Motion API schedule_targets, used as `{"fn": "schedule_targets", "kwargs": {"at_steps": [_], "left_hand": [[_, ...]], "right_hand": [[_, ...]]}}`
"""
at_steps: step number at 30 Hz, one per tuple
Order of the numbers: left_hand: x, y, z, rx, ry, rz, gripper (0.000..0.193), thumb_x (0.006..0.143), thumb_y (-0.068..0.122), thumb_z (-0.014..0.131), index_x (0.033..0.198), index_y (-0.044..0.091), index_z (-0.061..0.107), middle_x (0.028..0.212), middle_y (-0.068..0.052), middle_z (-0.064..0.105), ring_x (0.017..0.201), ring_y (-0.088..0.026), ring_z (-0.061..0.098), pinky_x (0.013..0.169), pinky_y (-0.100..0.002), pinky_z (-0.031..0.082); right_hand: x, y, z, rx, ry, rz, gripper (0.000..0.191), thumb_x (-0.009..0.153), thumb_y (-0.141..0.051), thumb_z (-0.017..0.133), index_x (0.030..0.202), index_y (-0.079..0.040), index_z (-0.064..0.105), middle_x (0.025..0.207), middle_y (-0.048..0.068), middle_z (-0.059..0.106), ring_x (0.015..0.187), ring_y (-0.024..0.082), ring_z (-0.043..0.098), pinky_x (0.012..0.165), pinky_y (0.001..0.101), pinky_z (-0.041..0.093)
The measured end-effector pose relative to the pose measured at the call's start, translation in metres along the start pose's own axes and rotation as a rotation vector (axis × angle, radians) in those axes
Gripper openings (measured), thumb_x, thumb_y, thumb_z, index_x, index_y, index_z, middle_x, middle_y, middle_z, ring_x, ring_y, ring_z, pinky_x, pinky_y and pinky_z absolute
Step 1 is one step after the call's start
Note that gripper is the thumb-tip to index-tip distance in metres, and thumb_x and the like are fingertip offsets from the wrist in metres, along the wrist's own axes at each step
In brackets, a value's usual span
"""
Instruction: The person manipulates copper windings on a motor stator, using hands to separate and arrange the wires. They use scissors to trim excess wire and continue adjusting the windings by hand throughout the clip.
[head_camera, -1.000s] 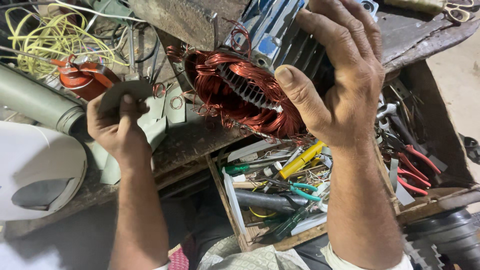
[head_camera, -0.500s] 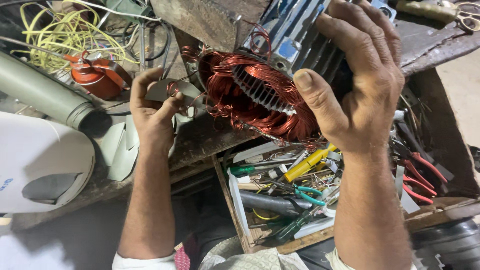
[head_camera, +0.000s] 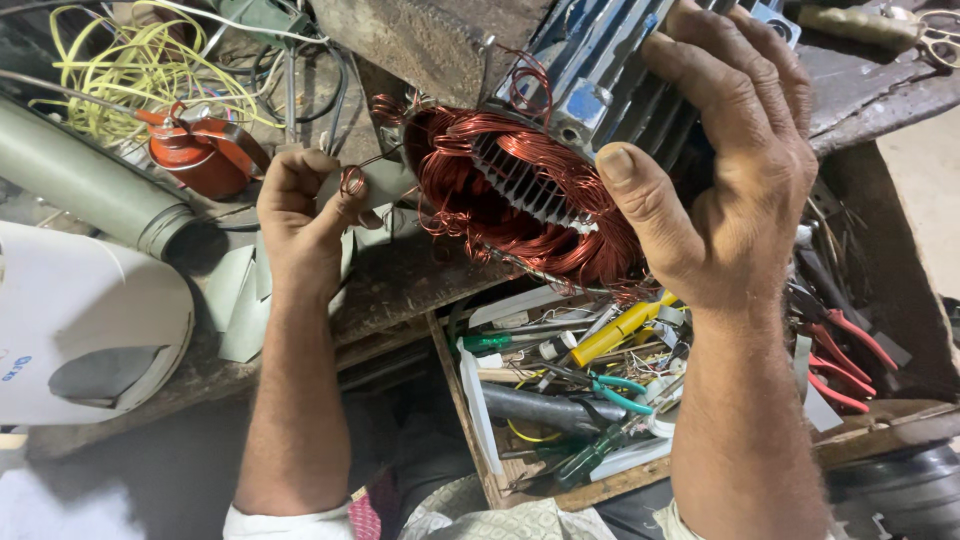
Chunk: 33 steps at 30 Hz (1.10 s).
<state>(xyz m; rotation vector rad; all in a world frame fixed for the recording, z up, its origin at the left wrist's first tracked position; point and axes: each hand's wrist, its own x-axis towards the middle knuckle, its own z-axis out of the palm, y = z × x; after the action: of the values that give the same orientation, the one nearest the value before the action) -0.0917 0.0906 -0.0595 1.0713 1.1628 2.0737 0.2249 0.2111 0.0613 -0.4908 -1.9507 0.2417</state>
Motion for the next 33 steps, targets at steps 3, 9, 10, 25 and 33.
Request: {"fn": "schedule_targets", "kwargs": {"at_steps": [3,9,10,25,33], "left_hand": [[-0.001,0.001,-0.003,0.188,-0.142,0.014,0.031,0.097,-0.003,0.080,0.115,0.004,0.055,0.104,-0.005,0.068,0.097,-0.011,0.066,0.089,-0.025,0.057],[-0.004,0.015,0.005,0.766,-0.055,0.177,0.035,0.079,-0.017,0.071,0.107,0.003,0.076,0.115,-0.007,0.067,0.108,-0.019,0.063,0.094,-0.031,0.051],[-0.004,0.018,0.008,0.782,-0.039,0.278,0.033,0.074,-0.017,0.069,0.099,0.004,0.073,0.119,-0.009,0.064,0.110,-0.019,0.061,0.095,-0.031,0.050],[-0.039,0.031,0.017,0.847,0.176,0.705,0.027,0.091,-0.011,0.061,0.117,-0.008,0.069,0.121,-0.017,0.067,0.103,-0.022,0.069,0.086,-0.030,0.057],[-0.020,0.006,0.005,0.493,-0.032,0.452,0.018,0.102,-0.018,0.068,0.108,-0.003,0.059,0.118,-0.012,0.068,0.102,-0.013,0.069,0.087,-0.025,0.059]], "right_hand": [[0.000,0.000,0.000,0.002,0.006,-0.011,0.061,0.105,-0.057,0.068,0.134,-0.003,0.067,0.144,0.018,0.063,0.146,0.039,0.050,0.124,0.0481,0.034],[-0.003,0.000,-0.003,-0.010,-0.004,0.002,0.059,0.107,-0.056,0.071,0.134,-0.003,0.067,0.144,0.015,0.064,0.144,0.035,0.052,0.125,0.0449,0.037],[-0.004,0.001,-0.003,-0.013,-0.003,0.003,0.059,0.108,-0.056,0.071,0.134,-0.003,0.067,0.143,0.015,0.064,0.144,0.035,0.052,0.126,0.0447,0.037],[-0.003,0.004,-0.001,0.008,0.008,-0.015,0.060,0.106,-0.056,0.070,0.137,-0.005,0.068,0.147,0.015,0.064,0.143,0.033,0.051,0.125,0.0445,0.037],[-0.003,0.002,-0.002,0.001,0.003,-0.011,0.059,0.106,-0.054,0.071,0.137,-0.004,0.067,0.146,0.015,0.064,0.143,0.033,0.052,0.124,0.0444,0.037]]}}
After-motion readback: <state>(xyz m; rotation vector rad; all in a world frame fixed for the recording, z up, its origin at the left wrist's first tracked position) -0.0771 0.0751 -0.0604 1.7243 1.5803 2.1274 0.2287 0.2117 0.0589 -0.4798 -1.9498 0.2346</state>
